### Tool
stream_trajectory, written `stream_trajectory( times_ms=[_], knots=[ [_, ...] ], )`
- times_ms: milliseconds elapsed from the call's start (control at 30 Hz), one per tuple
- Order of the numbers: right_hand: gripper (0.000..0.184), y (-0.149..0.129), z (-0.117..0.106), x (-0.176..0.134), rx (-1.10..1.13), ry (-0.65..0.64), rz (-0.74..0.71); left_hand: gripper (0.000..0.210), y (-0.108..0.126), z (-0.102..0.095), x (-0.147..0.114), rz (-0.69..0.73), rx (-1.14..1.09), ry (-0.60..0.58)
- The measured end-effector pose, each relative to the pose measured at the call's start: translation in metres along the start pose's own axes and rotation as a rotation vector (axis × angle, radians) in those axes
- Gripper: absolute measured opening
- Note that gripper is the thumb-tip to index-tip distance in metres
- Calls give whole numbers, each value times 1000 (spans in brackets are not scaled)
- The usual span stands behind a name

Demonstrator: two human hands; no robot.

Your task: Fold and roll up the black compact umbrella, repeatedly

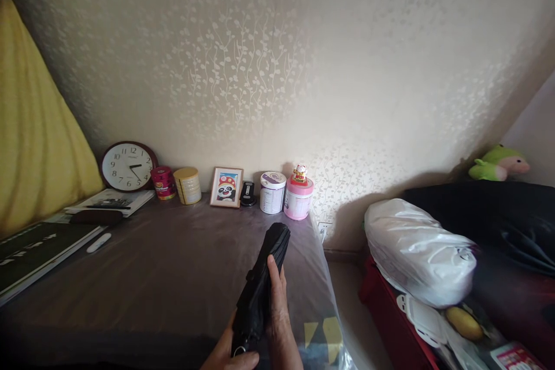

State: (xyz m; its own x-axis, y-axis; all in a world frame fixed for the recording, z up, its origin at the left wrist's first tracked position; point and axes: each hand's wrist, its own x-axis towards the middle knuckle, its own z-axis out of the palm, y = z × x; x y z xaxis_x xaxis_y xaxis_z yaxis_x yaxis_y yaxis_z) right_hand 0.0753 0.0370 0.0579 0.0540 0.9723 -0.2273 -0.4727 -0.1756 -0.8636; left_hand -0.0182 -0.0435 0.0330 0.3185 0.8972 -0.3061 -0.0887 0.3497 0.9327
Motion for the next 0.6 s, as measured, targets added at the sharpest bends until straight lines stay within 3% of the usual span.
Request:
stream_trajectory(
  times_ms=[100,200,400,533,600],
  knots=[
    [59,2,0,-1,-2,-54,7,74,-4,2,2,20,86,120],
    [58,2,-1,-1,-67,-5,-18,77,-16,1,10,38,272,223],
    [54,4,0,-2,-134,78,-59,88,-28,-8,19,147,589,319],
    [53,7,-1,1,-52,47,-19,83,-12,-9,10,273,440,210],
    [57,7,-2,3,-38,31,21,76,-3,-7,5,110,305,66]
  ],
)
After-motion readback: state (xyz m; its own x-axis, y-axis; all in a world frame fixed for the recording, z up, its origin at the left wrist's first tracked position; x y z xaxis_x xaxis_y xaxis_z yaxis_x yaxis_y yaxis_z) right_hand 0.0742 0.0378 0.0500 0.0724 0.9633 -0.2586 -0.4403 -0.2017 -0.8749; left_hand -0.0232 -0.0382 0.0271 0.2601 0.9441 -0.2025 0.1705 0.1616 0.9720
